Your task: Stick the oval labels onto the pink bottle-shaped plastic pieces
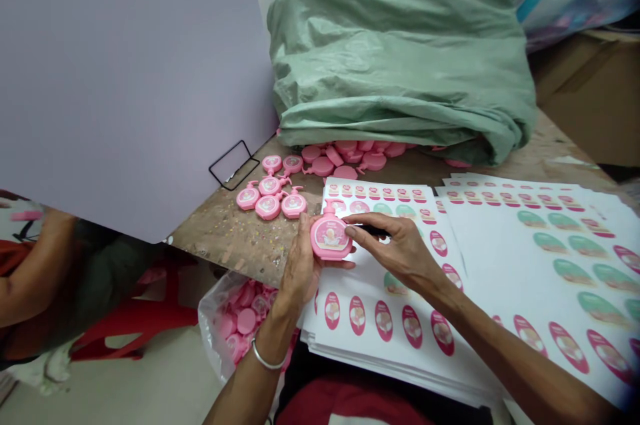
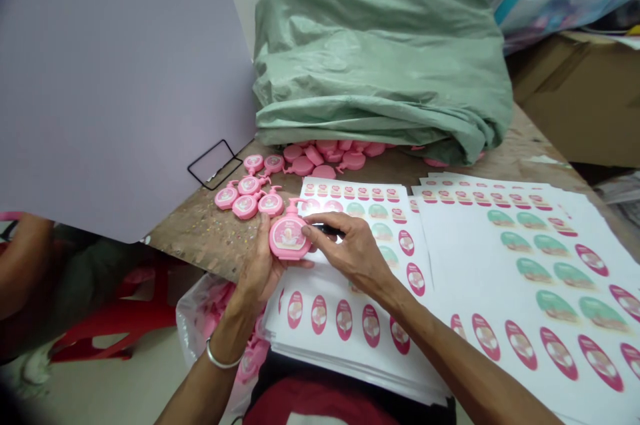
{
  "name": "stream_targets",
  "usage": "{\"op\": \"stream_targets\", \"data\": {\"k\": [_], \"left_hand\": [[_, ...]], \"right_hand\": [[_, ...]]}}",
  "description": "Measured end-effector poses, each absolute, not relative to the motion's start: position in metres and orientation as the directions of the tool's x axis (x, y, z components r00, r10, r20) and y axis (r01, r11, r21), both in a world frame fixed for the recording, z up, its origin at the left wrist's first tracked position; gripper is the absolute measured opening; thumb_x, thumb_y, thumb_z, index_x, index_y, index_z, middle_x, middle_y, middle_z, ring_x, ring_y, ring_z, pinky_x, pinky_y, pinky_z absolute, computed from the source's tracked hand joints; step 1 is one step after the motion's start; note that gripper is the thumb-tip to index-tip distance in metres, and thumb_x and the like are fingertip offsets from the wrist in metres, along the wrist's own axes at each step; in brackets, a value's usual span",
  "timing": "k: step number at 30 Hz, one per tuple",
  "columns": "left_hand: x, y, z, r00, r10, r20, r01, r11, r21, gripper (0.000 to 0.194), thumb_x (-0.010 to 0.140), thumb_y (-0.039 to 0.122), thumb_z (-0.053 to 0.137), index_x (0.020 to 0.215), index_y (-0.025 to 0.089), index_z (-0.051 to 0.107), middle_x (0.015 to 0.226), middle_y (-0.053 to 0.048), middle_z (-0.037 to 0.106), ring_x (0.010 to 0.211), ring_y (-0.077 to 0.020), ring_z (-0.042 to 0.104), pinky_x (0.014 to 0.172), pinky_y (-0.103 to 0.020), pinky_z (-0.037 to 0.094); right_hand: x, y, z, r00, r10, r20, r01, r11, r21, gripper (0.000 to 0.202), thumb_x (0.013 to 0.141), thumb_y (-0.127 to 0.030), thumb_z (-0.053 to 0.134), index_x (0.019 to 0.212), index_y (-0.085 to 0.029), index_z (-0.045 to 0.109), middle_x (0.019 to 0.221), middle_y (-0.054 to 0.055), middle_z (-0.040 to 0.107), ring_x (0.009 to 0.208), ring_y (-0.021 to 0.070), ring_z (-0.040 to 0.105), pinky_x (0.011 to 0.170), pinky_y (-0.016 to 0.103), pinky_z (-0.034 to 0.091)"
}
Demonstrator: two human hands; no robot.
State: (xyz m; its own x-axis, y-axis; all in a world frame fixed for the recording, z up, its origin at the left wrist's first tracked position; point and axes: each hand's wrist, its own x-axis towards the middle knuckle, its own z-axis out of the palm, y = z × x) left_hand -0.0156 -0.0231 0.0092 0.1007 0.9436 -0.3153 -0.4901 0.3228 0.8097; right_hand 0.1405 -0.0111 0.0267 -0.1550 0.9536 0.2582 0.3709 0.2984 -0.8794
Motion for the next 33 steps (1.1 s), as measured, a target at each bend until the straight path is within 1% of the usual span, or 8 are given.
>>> {"op": "stream_targets", "data": {"k": [5, 11, 19, 26, 30, 31, 33], "left_hand": [[-0.0161, -0.0225, 0.0088, 0.099, 0.945, -0.311, -0.493, 0.318, 0.81, 0.056, 0.093, 0.06, 0.04, 0.124, 0.017, 0.06, 0.103, -0.011, 0.072, 0.088, -0.023, 0.072, 0.068, -0.032, 0.062], [-0.0173, -0.0232, 0.0088, 0.093, 0.945, -0.313, -0.483, 0.318, 0.816, 0.055, 0.095, 0.058, 0.038, 0.123, 0.015, 0.06, 0.106, -0.012, 0.072, 0.088, -0.0227, 0.072, 0.069, -0.031, 0.062], [-0.0162, -0.0235, 0.0139, 0.084, 0.947, -0.309, -0.474, 0.311, 0.824, 0.055, 0.095, 0.057, 0.039, 0.12, 0.014, 0.062, 0.103, -0.012, 0.072, 0.085, -0.0229, 0.072, 0.067, -0.033, 0.062], [-0.016, -0.0226, 0.013, 0.065, 0.951, -0.302, -0.469, 0.296, 0.832, 0.054, 0.093, 0.059, 0.042, 0.119, 0.016, 0.062, 0.106, -0.011, 0.072, 0.088, -0.0223, 0.072, 0.067, -0.031, 0.062], [-0.0165, -0.0225, 0.0143, 0.075, 0.956, -0.284, -0.461, 0.286, 0.84, 0.057, 0.092, 0.062, 0.041, 0.119, 0.016, 0.061, 0.106, -0.012, 0.07, 0.089, -0.0229, 0.07, 0.067, -0.032, 0.062], [-0.0168, -0.0231, 0.0149, 0.081, 0.96, -0.269, -0.45, 0.277, 0.849, 0.057, 0.091, 0.061, 0.042, 0.119, 0.015, 0.06, 0.107, -0.012, 0.069, 0.089, -0.0229, 0.07, 0.067, -0.032, 0.062], [-0.0174, -0.0248, 0.0154, 0.099, 0.97, -0.224, -0.397, 0.245, 0.885, 0.051, 0.088, 0.056, 0.053, 0.119, 0.016, 0.059, 0.108, -0.011, 0.067, 0.09, -0.0226, 0.069, 0.066, -0.031, 0.062]], "right_hand": [[0.1408, -0.0109, 0.0255, -0.149, 0.955, 0.256, 0.371, 0.295, -0.88, 0.018, 0.083, -0.035, 0.066, 0.093, -0.023, 0.076, 0.078, 0.001, 0.073, 0.061, 0.0134, 0.059, 0.058, 0.027, 0.048], [0.1405, -0.0101, 0.0251, -0.152, 0.952, 0.265, 0.383, 0.304, -0.872, 0.019, 0.083, -0.034, 0.066, 0.094, -0.023, 0.076, 0.077, 0.002, 0.073, 0.061, 0.0133, 0.059, 0.057, 0.027, 0.048], [0.1416, -0.0099, 0.0264, -0.179, 0.939, 0.293, 0.375, 0.341, -0.862, 0.018, 0.084, -0.031, 0.065, 0.095, -0.021, 0.076, 0.078, 0.001, 0.073, 0.061, 0.0117, 0.059, 0.057, 0.025, 0.047], [0.1415, -0.0084, 0.0251, -0.175, 0.939, 0.297, 0.374, 0.342, -0.862, 0.015, 0.084, -0.03, 0.066, 0.092, -0.022, 0.075, 0.08, 0.0, 0.074, 0.062, 0.0117, 0.059, 0.056, 0.025, 0.045], [0.1398, -0.0083, 0.0248, -0.169, 0.936, 0.307, 0.388, 0.35, -0.853, 0.016, 0.084, -0.03, 0.066, 0.093, -0.021, 0.075, 0.08, 0.001, 0.074, 0.062, 0.0122, 0.059, 0.056, 0.026, 0.044], [0.1399, -0.0085, 0.0247, -0.168, 0.936, 0.311, 0.398, 0.353, -0.847, 0.016, 0.084, -0.03, 0.066, 0.093, -0.021, 0.075, 0.08, 0.001, 0.074, 0.062, 0.0124, 0.059, 0.056, 0.026, 0.044], [0.141, -0.009, 0.0246, -0.17, 0.929, 0.33, 0.454, 0.371, -0.81, 0.016, 0.085, -0.031, 0.064, 0.093, -0.021, 0.074, 0.08, 0.002, 0.074, 0.063, 0.0138, 0.061, 0.06, 0.028, 0.045]]}}
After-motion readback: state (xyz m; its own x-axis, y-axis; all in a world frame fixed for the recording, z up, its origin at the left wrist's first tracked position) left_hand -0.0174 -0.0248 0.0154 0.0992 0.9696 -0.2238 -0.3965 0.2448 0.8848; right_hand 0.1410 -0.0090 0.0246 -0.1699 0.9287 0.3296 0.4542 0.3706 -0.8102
